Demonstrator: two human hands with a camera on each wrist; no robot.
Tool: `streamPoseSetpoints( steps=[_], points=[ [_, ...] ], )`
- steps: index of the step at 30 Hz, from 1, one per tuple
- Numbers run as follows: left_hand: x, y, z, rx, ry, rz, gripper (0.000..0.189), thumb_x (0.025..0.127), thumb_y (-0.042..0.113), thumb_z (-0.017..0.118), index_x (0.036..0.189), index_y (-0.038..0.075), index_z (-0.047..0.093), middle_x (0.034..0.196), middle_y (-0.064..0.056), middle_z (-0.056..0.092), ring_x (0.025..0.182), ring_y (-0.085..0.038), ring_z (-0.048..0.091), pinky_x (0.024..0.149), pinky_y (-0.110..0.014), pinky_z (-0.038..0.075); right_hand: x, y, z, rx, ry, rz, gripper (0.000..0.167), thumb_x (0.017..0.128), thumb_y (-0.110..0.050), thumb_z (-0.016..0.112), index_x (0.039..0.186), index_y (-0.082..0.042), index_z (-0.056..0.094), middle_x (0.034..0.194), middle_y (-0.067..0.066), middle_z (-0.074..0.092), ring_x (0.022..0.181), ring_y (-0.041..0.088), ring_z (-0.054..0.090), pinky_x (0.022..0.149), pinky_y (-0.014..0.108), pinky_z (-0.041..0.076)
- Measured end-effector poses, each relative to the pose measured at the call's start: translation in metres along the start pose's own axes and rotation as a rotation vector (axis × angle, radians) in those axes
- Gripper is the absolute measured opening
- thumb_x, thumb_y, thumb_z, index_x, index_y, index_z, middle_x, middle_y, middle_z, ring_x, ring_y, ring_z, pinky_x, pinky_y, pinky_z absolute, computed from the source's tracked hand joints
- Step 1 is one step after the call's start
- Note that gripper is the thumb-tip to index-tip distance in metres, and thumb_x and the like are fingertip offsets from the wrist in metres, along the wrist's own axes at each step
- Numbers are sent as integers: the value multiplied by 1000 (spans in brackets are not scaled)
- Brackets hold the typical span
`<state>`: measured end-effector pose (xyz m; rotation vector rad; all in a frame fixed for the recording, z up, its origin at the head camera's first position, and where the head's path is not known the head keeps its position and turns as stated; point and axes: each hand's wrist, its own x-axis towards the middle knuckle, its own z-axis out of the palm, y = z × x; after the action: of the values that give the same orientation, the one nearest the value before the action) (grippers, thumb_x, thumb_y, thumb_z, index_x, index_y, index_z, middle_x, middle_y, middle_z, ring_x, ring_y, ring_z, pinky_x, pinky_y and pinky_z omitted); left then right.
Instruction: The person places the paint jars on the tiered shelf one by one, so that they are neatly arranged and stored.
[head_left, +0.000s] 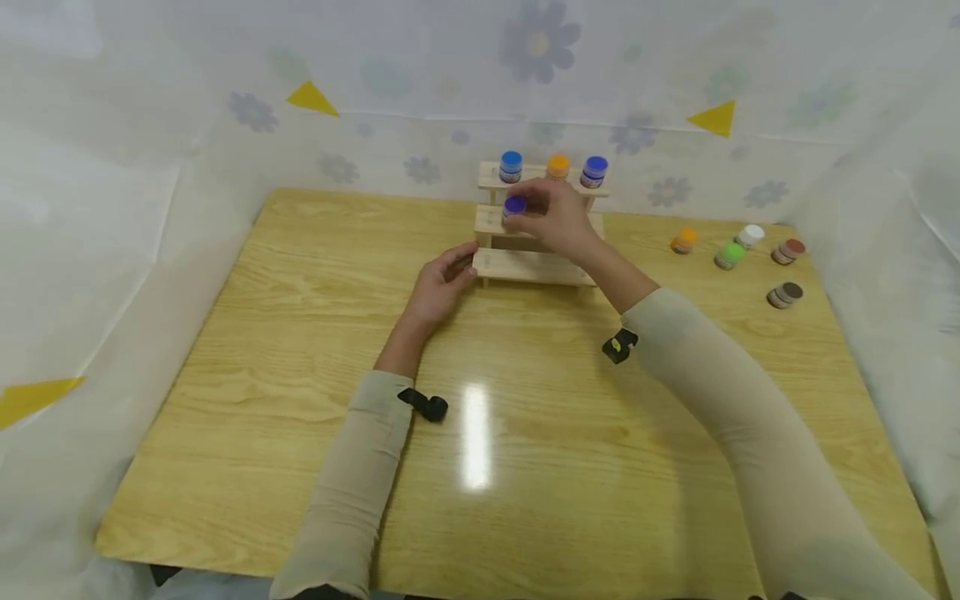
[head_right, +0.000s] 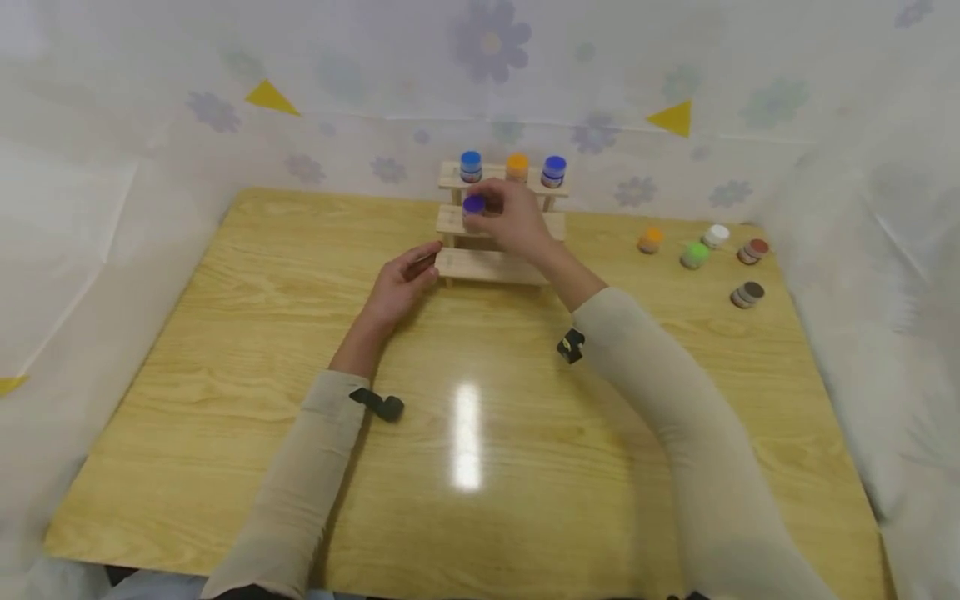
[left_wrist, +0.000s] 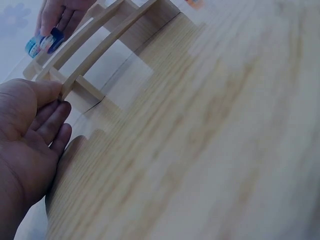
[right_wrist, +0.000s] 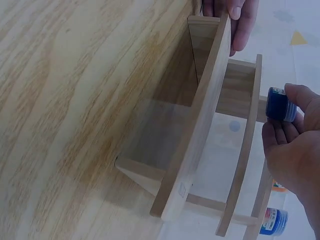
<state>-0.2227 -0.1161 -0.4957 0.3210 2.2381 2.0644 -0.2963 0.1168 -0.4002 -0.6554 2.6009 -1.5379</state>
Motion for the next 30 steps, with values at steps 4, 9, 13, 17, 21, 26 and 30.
streamPoseSetpoints(
  steps=[4, 9, 13, 17, 21, 26, 30],
  points=[
    [0, 0, 2, 1, -3, -4, 48, 109, 11, 60, 156, 5, 52, 159, -10, 52, 147, -24, 49, 120, -34, 43, 1, -1, 4, -6, -15, 17, 43, 95, -10, 82, 133, 2, 69, 125, 17, 72, 111, 28, 70, 97, 34, 59],
    [0, 2, 3, 5, -4, -5, 48, 109, 12, 61, 155, 5, 52, 159, -9, 53, 147, -23, 50, 119, -33, 44, 2, 0, 7, -6, -16, 21, 41, 96, -9, 80, 135, 1, 69, 127, 16, 71, 113, 27, 70, 99, 36, 58],
    [1, 2, 5, 10, -6, 1, 48, 109, 11, 61, 155, 5, 52, 158, -9, 53, 146, -22, 50, 119, -32, 44, 1, 4, 6, -1, -1, 8, 42, 96, -9, 80, 135, 1, 68, 130, 17, 71, 117, 29, 70, 103, 39, 58],
    [3, 2, 6, 13, -7, 1, 48, 109, 10, 61, 155, 4, 52, 158, -9, 53, 146, -23, 51, 118, -32, 45, -3, 6, 7, 24, 21, -6, 44, 95, -8, 81, 136, 4, 67, 131, 19, 70, 120, 31, 69, 105, 41, 57],
    [2, 3, 6, 21, -7, -10, 48, 109, 10, 61, 155, 5, 52, 159, -10, 53, 146, -23, 50, 118, -32, 45, -7, 8, 9, 71, 41, -6, 47, 94, -5, 80, 137, 5, 65, 132, 20, 69, 124, 32, 67, 108, 41, 55],
    [-2, 2, -2, 18, 8, -36, 48, 109, 13, 61, 156, 8, 52, 160, -8, 52, 147, -22, 49, 119, -32, 44, -10, 10, 11, 131, 44, -3, 49, 96, -4, 78, 141, 6, 62, 140, 21, 65, 132, 33, 63, 113, 40, 51],
    [1, 0, -3, 20, 13, -18, 47, 109, 13, 61, 155, 8, 53, 159, -8, 53, 146, -21, 51, 117, -30, 45, -16, 15, 2, 175, 60, -6, 49, 97, -2, 77, 142, 7, 61, 141, 24, 64, 134, 35, 61, 114, 39, 50]
  ],
)
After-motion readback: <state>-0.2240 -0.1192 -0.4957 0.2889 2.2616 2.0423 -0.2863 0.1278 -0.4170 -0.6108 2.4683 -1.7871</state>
